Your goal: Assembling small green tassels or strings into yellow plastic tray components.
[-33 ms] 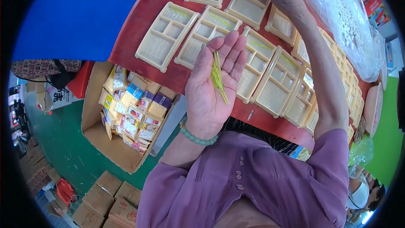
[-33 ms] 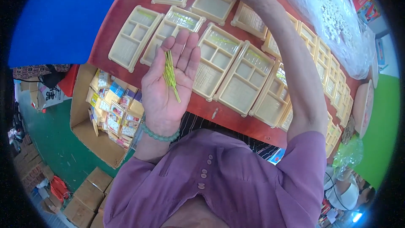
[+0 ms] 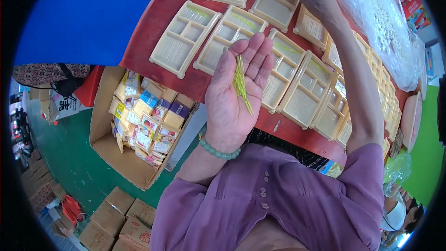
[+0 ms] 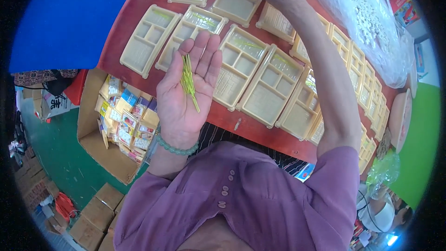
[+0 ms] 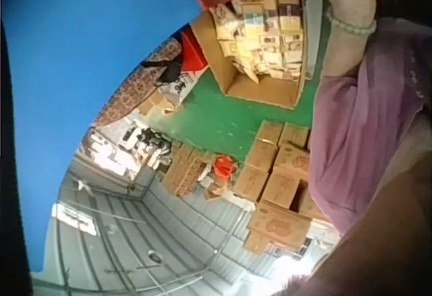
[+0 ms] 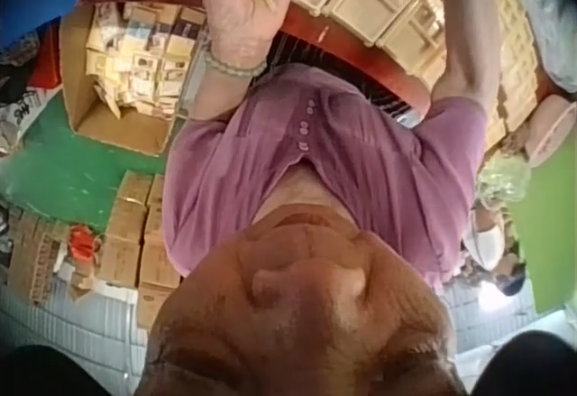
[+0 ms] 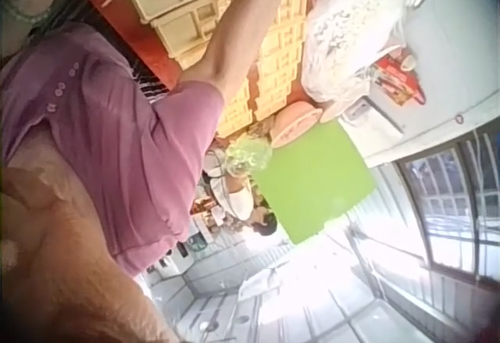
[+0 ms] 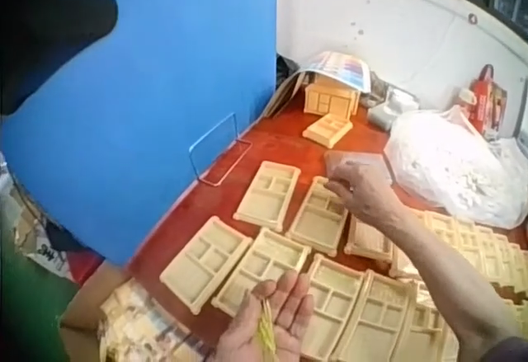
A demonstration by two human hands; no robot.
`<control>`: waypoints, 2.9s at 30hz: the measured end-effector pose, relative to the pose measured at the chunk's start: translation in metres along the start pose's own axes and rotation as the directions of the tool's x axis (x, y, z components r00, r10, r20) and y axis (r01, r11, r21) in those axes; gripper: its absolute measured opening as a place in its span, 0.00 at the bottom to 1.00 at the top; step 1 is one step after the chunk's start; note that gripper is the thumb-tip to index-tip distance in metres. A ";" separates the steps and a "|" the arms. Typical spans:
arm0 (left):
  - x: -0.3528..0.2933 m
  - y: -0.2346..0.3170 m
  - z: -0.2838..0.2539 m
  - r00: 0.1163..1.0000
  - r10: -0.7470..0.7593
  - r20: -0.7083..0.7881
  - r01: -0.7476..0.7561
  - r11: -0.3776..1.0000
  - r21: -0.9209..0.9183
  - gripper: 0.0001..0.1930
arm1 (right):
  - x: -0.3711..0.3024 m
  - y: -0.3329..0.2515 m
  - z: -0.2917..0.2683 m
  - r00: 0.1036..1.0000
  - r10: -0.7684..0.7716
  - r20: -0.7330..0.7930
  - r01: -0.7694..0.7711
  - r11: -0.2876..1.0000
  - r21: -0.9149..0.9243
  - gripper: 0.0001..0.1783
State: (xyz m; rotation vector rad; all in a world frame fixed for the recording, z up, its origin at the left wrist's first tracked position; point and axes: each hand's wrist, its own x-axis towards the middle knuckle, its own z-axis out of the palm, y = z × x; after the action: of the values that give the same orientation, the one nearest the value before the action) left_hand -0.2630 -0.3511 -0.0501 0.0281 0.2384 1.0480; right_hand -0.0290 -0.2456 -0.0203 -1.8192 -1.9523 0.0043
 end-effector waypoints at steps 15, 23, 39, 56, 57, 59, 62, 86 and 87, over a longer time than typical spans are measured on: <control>-0.015 -0.009 -0.005 0.984 -0.174 0.029 0.175 0.984 -0.045 0.20 | -0.107 -0.105 -0.037 0.873 -0.464 0.150 0.391 0.850 0.353 0.16; -0.022 -0.014 -0.011 0.957 -0.287 0.030 0.285 0.956 0.066 0.16 | -0.121 -0.100 -0.047 0.794 -0.582 0.176 0.539 0.808 0.240 0.09; -0.019 -0.027 0.004 0.932 -0.362 -0.008 0.362 0.932 0.003 0.16 | -0.110 -0.010 -0.070 0.974 -0.228 0.009 0.228 0.974 0.002 0.08; -0.008 -0.038 0.005 0.965 -0.261 -0.008 0.261 0.963 0.060 0.19 | -0.115 -0.045 -0.068 0.983 0.050 0.179 -0.103 0.948 0.300 0.09; -0.008 -0.039 0.002 0.973 -0.231 -0.008 0.231 0.972 0.047 0.19 | -0.125 -0.063 -0.071 0.969 0.010 0.248 -0.121 0.892 0.436 0.08; -0.010 -0.044 0.005 0.976 -0.216 0.001 0.215 0.976 0.035 0.19 | -0.146 -0.083 -0.067 0.917 0.043 0.396 -0.271 0.795 0.542 0.11; -0.012 -0.049 0.008 0.992 -0.125 0.008 0.122 0.978 0.168 0.20 | -0.160 -0.097 -0.066 0.890 -0.035 0.454 -0.241 0.810 0.535 0.09; -0.011 -0.069 0.009 1.000 -0.001 -0.012 0.005 0.964 0.265 0.13 | -0.188 -0.062 -0.084 0.870 0.088 0.485 -0.296 0.880 0.371 0.06; -0.011 -0.067 0.010 1.000 -0.008 -0.019 0.013 0.966 0.259 0.13 | -0.187 -0.051 -0.089 0.902 0.130 0.411 -0.279 0.903 0.327 0.05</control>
State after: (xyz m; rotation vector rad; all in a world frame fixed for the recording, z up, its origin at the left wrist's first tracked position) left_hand -0.2093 -0.3935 -0.0478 0.2533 0.3904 1.0010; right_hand -0.0446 -0.4558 0.0129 -1.8434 -1.8144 0.8091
